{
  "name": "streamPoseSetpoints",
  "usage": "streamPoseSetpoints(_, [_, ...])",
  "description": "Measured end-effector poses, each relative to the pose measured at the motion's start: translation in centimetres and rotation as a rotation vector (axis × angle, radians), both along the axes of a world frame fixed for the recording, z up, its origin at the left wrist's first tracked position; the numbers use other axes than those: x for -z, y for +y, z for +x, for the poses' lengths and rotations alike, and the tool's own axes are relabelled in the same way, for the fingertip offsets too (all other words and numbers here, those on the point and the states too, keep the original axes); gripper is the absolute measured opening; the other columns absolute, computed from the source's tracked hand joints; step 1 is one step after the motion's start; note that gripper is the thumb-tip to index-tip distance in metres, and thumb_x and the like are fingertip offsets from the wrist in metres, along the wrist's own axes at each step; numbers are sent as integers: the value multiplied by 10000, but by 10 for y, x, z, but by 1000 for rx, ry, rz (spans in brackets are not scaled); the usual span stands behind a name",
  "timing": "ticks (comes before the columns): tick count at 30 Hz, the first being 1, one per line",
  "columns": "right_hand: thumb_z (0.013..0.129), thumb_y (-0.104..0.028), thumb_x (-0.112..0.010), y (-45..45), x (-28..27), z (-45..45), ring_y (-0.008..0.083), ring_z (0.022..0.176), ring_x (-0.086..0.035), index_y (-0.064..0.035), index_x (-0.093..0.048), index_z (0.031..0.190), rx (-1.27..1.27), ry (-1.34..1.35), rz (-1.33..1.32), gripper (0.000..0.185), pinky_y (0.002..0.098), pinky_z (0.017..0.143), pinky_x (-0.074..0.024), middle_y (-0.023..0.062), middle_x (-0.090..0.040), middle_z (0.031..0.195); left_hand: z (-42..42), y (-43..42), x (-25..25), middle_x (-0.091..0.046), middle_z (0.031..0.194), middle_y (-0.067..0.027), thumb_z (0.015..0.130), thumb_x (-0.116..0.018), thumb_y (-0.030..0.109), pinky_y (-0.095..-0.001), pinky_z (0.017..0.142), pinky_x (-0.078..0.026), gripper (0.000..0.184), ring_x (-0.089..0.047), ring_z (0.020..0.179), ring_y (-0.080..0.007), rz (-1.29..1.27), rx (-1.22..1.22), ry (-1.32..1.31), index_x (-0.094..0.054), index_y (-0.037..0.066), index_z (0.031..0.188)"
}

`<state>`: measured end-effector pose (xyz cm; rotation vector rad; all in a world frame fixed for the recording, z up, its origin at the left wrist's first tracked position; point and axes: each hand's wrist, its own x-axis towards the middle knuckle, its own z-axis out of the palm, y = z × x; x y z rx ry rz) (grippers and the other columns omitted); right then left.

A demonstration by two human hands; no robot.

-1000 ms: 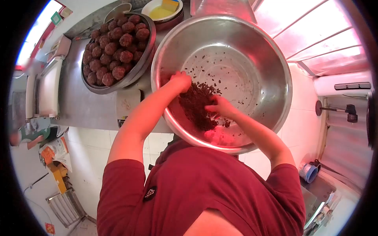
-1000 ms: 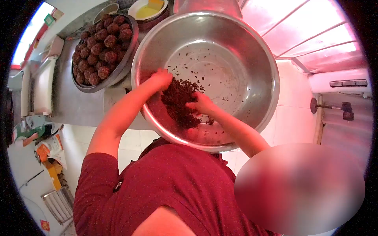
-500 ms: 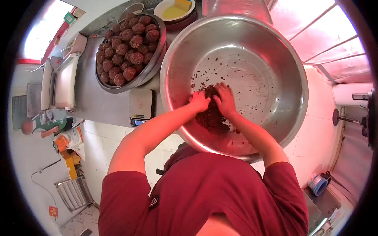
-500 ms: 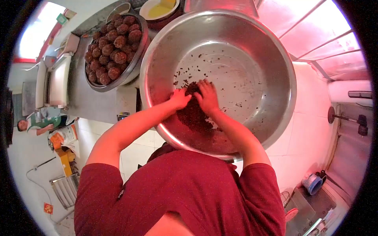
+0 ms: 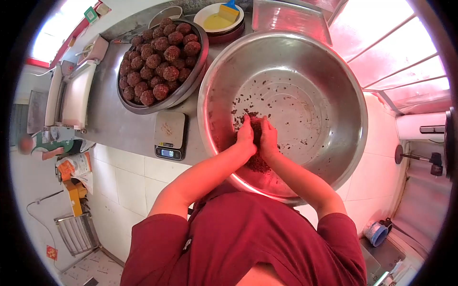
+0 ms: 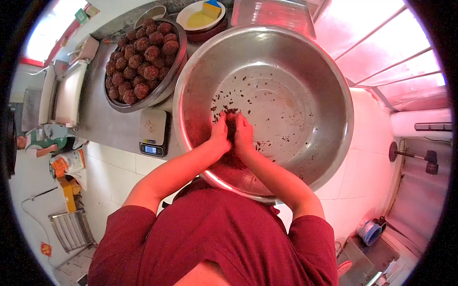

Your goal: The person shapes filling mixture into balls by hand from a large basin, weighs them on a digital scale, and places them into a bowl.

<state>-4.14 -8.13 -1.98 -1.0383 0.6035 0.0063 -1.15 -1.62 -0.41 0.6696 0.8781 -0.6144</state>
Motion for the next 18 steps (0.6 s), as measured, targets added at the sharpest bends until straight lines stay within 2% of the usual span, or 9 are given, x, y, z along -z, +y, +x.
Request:
streamPoseSetpoints(1, [979, -312, -434, -2, 6, 0, 174, 858, -597, -7, -623, 1013, -25, -54, -134, 360, 301, 805, -466, 90, -654, 956, 2, -1, 13, -636, 1035, -29, 968, -412, 454, -388, 906, -425, 379, -561, 979, -231, -102, -40, -24, -619, 139, 998])
streamPoseSetpoints(3, [971, -294, -450, -5, 18, 6, 160, 847, -596, -16, -624, 1020, -67, -167, -406, 331, 282, 783, -469, 101, -655, 939, -4, -6, 7, -620, 1064, -25, 973, -398, 453, -380, 907, -427, 377, -551, 1000, -224, -31, 2, -69, -606, 143, 1020])
streamPoseSetpoints(6, [949, -250, -454, -8, 19, 7, 190, 976, -596, -42, -626, 1033, -121, -71, -515, 283, 340, 909, -421, 100, -649, 1016, 2, -2, 18, -591, 1090, -21, 977, -396, 438, -350, 909, -422, 358, -526, 1039, -193, -140, 43, -151, -586, 146, 1057])
streamPoseSetpoints(9, [934, -191, -504, 4, -27, 6, 186, 1020, -579, -6, -626, 1048, -59, -236, -589, 250, 321, 940, -407, 102, -647, 1056, 3, -3, 4, -577, 1106, -27, 984, -377, 434, -348, 905, -429, 352, -530, 1031, -194, -188, 32, -219, -550, 154, 1106])
streamPoseSetpoints(11, [938, -205, -474, -9, -25, 12, 219, 1121, -539, -15, -628, 1060, -180, -370, -998, 274, 383, 1021, -319, 92, -636, 1101, 6, 1, -9, -577, 1077, -30, 980, -374, 463, -351, 892, -440, 363, -538, 1010, -189, -189, 83, -260, -538, 157, 1084])
streamPoseSetpoints(12, [940, -213, -459, -13, -25, 14, 235, 1172, -519, -19, -630, 1067, -242, -432, -1201, 287, 413, 1062, -275, 86, -630, 1124, 8, 3, -17, -581, 1037, -20, 971, -397, 458, -341, 863, -451, 344, -543, 976, -176, -348, 8, -158, -547, 167, 1077])
streamPoseSetpoints(15, [906, -187, -434, -6, -30, 11, 252, 1256, -438, -69, -638, 1003, -202, -445, -1261, 256, 486, 1111, -113, 44, -603, 1172, 20, 5, -54, -593, 918, 10, 944, -468, 443, -310, 777, -482, 290, -557, 874, -135, -810, -223, 165, -574, 197, 1056])
streamPoseSetpoints(16, [902, -184, -434, -8, -38, 12, 252, 1237, -455, -69, -638, 1004, -222, -482, -1363, 255, 487, 1111, -126, 48, -605, 1166, 23, 6, -63, -597, 879, 20, 935, -492, 438, -300, 748, -493, 273, -562, 840, -122, -959, -304, 282, -582, 207, 1049])
streamPoseSetpoints(18, [896, -179, -436, -16, -60, 18, 252, 1200, -490, -69, -638, 1005, -264, -560, -1561, 254, 488, 1111, -152, 55, -609, 1153, 21, 5, -63, -594, 916, 11, 939, -485, 444, -291, 772, -482, 297, -556, 876, -125, -906, -248, 132, -584, 189, 1054])
